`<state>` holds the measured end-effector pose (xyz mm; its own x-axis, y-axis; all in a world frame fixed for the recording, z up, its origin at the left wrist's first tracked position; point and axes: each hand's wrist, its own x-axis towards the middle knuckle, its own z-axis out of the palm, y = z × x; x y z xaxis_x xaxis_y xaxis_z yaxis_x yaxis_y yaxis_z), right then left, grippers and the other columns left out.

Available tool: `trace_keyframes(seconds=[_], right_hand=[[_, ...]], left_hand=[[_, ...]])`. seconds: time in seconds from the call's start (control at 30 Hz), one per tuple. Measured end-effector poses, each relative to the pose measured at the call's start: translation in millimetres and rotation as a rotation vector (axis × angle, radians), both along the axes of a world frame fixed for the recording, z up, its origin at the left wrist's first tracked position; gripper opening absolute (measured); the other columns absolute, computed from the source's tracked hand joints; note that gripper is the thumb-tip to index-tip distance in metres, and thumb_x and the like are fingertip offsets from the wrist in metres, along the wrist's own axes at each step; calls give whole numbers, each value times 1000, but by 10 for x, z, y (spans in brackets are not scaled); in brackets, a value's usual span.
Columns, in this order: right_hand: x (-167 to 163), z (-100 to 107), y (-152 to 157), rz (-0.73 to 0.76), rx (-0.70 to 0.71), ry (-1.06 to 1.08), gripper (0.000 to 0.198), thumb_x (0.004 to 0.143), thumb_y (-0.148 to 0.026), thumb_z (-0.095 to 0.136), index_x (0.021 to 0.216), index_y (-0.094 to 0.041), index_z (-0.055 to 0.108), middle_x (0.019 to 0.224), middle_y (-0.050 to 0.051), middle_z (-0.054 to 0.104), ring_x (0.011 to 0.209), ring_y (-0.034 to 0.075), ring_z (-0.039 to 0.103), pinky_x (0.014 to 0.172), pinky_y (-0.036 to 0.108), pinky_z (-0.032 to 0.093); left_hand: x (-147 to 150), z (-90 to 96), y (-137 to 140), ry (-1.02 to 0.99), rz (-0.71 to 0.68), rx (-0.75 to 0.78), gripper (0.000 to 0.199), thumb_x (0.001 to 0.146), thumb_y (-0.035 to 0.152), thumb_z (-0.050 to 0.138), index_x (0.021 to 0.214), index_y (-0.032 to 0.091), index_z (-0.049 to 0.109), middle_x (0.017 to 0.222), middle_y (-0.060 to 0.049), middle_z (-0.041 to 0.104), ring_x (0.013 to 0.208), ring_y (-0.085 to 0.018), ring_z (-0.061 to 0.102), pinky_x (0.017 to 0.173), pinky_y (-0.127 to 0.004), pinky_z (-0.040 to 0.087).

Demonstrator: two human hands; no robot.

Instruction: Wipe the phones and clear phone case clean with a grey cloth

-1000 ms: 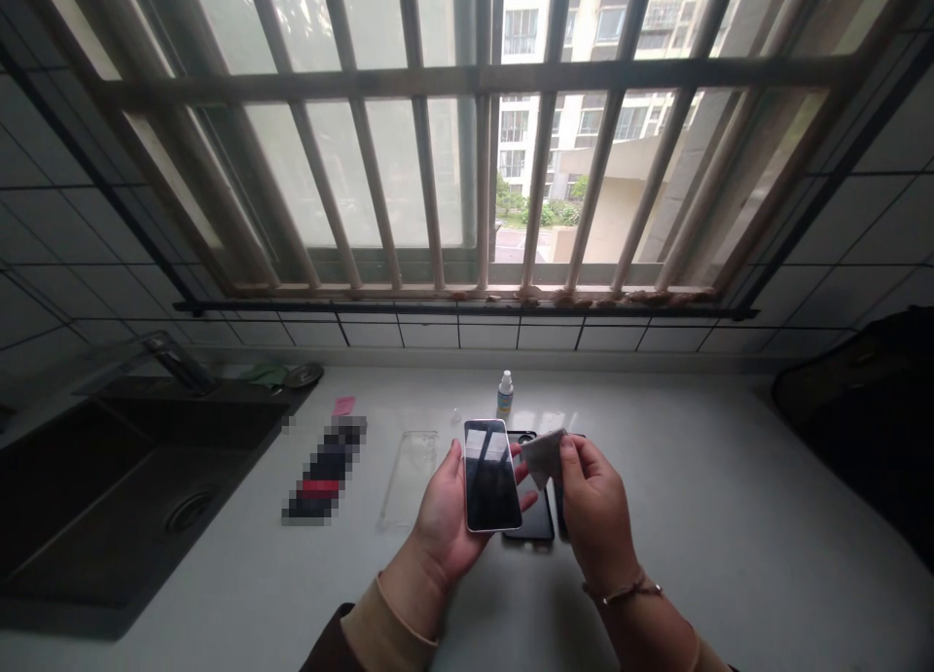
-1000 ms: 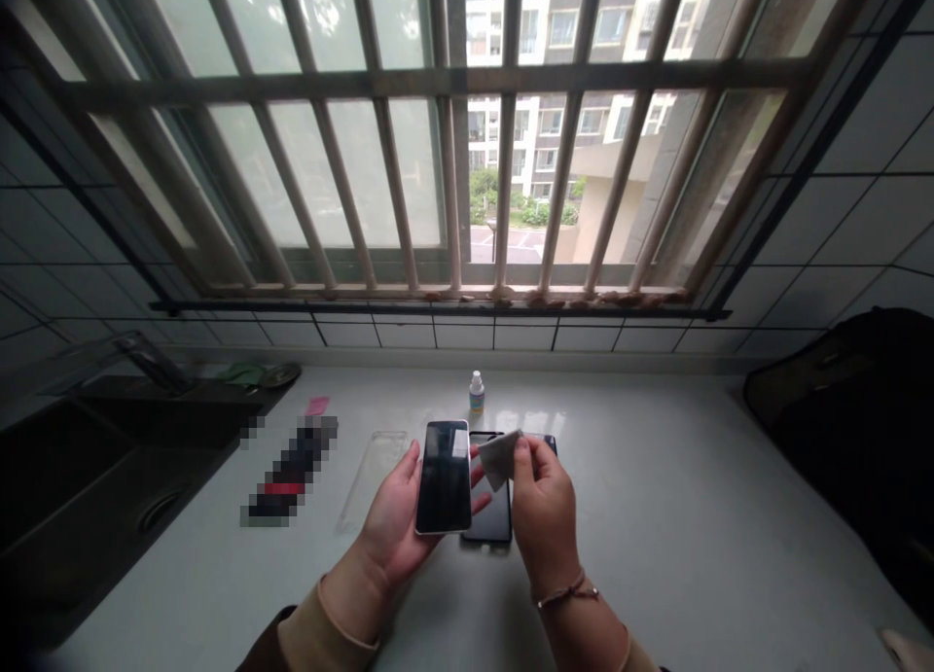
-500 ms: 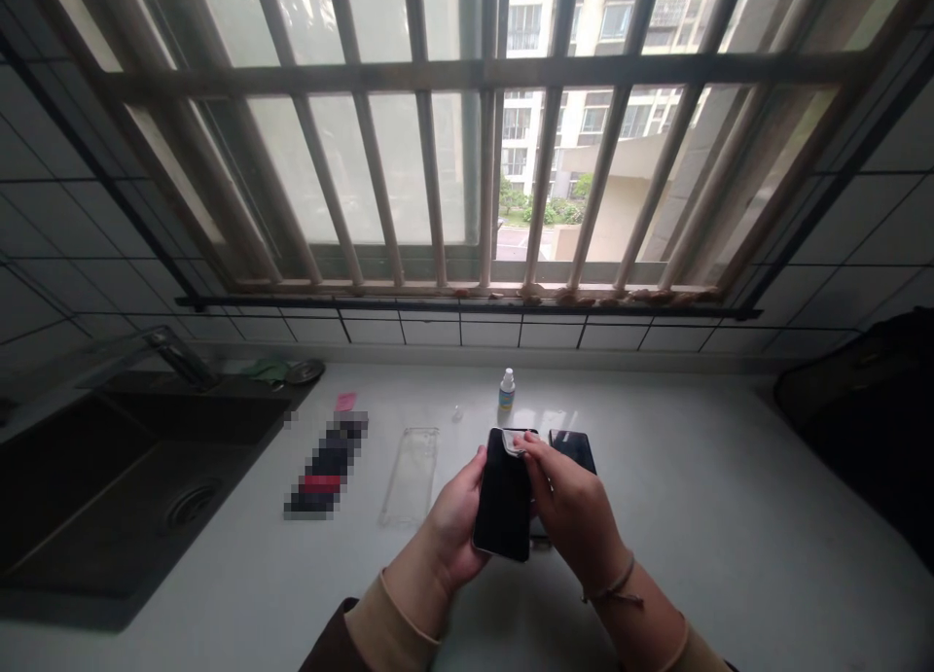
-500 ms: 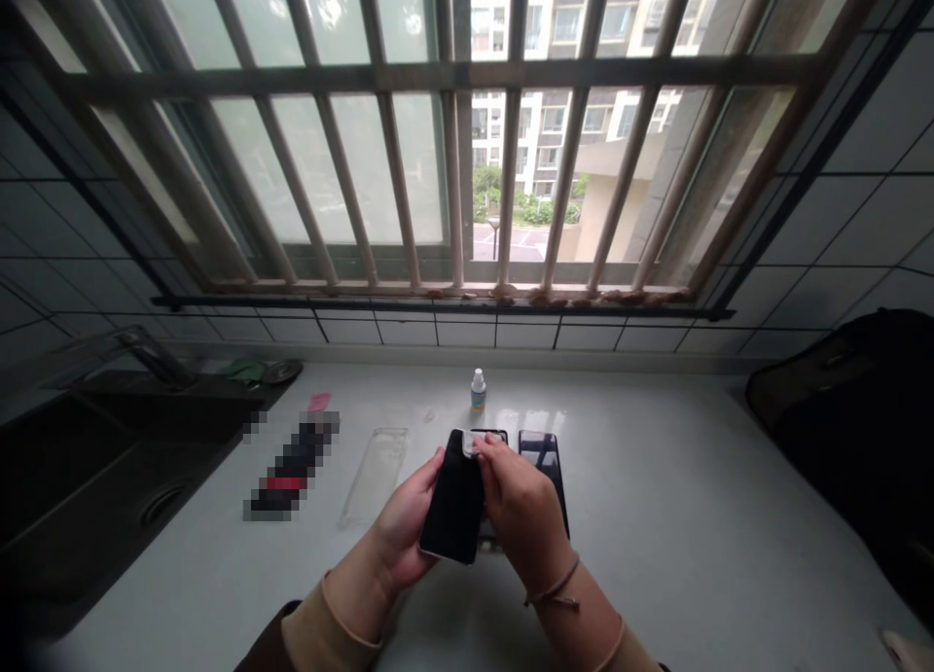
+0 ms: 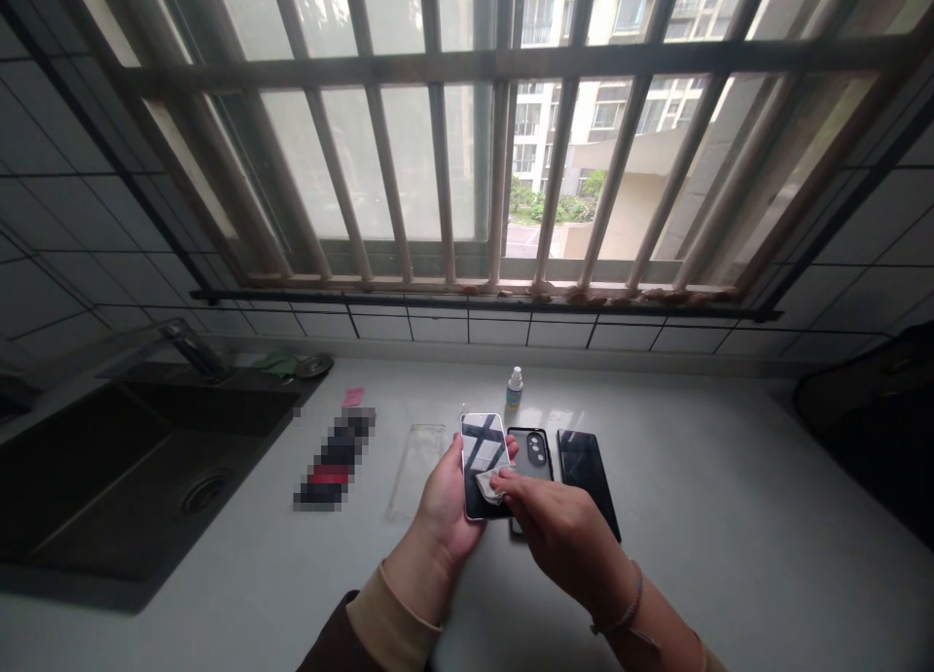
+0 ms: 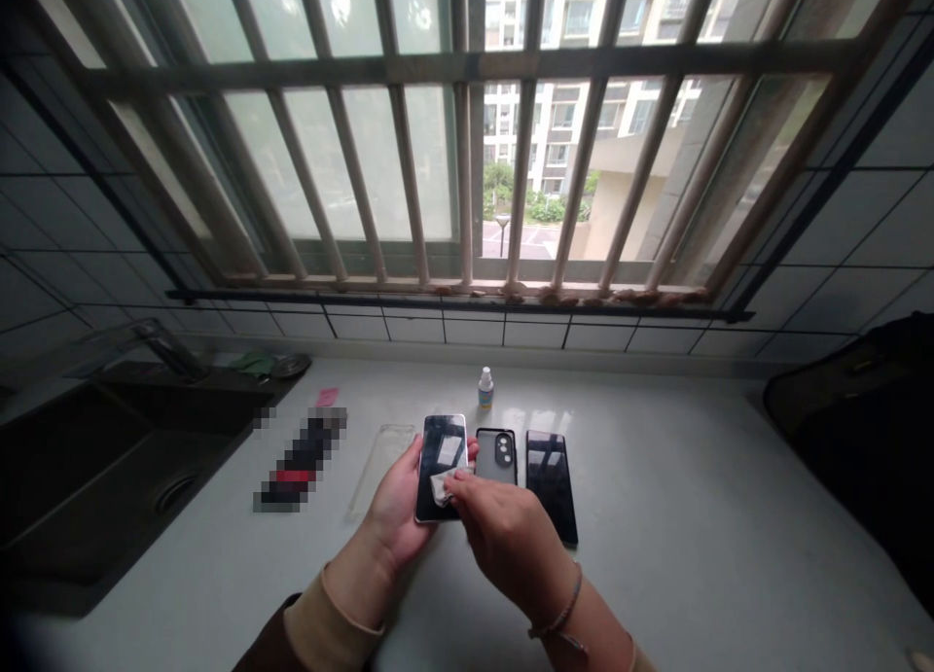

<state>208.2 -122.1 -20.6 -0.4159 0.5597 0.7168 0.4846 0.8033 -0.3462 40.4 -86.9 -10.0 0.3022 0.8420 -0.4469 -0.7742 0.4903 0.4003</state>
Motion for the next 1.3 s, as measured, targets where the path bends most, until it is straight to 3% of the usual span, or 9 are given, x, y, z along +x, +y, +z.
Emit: trace_keyframes(seconds=[0.27,0.43,0.57,0.67,0.73,0.87,1.0,1.13,1.3], right_hand=[[2,111,-109,55,-141,24,18,108,-18,52,113,-20,69,86,5,78,71,19,75,68,31,58],[38,124,-118,53,-419,205,24,110,-29,48,107,-21,70,88,5,76,71,17,72,66,27,54],[121,99,-19,-280,-547,456,34,111,-44,47,105,-21,71,86,4,78,71,19,73,61,25,55],[172,74,53,-530,-455,454,39,110,-50,47,101,-21,71,78,4,76,64,20,71,56,26,54],[174,54,74,-578,-390,390,38,111,-48,45,107,-21,72,80,5,78,62,21,73,55,27,54],[113,-5,78,-462,-271,202,33,112,-37,43,121,-22,71,102,8,83,80,23,82,68,30,63],[52,-73,85,-356,-173,84,34,111,-25,44,133,-21,70,124,10,80,111,26,80,95,35,66],[0,-102,60,-227,-175,8,34,110,-19,47,135,-19,70,130,11,79,114,25,79,97,33,66],[-52,-56,-28,-55,-187,-19,35,108,-16,48,137,-21,67,128,10,79,112,23,80,96,33,67]], left_hand=[[-48,-26,51,45,63,-19,60,109,50,45,134,0,66,120,-25,75,99,-28,78,89,-36,62],[-23,8,21,57,32,-59,58,109,50,43,136,3,64,118,-23,76,101,-31,78,94,-44,62],[-1,0,-45,75,-140,3,61,108,59,42,140,11,63,117,-20,76,101,-32,77,92,-47,61],[13,-9,-127,64,-356,75,70,103,69,44,140,12,63,122,-23,74,101,-35,76,89,-51,60],[24,-22,-179,26,-457,136,74,102,73,43,138,11,64,123,-24,73,98,-36,76,87,-51,60],[55,-61,-234,5,-527,151,71,103,72,41,139,15,65,108,-19,76,89,-32,76,85,-50,60],[108,-51,-229,-42,-466,123,66,106,65,42,147,18,60,114,-17,77,105,-33,76,98,-48,57],[144,-16,-188,-109,-325,112,68,107,63,41,147,12,59,122,-20,75,116,-34,73,109,-46,52],[103,-51,-106,-25,-200,6,72,105,66,43,139,5,62,114,-23,76,108,-35,75,103,-47,56]])
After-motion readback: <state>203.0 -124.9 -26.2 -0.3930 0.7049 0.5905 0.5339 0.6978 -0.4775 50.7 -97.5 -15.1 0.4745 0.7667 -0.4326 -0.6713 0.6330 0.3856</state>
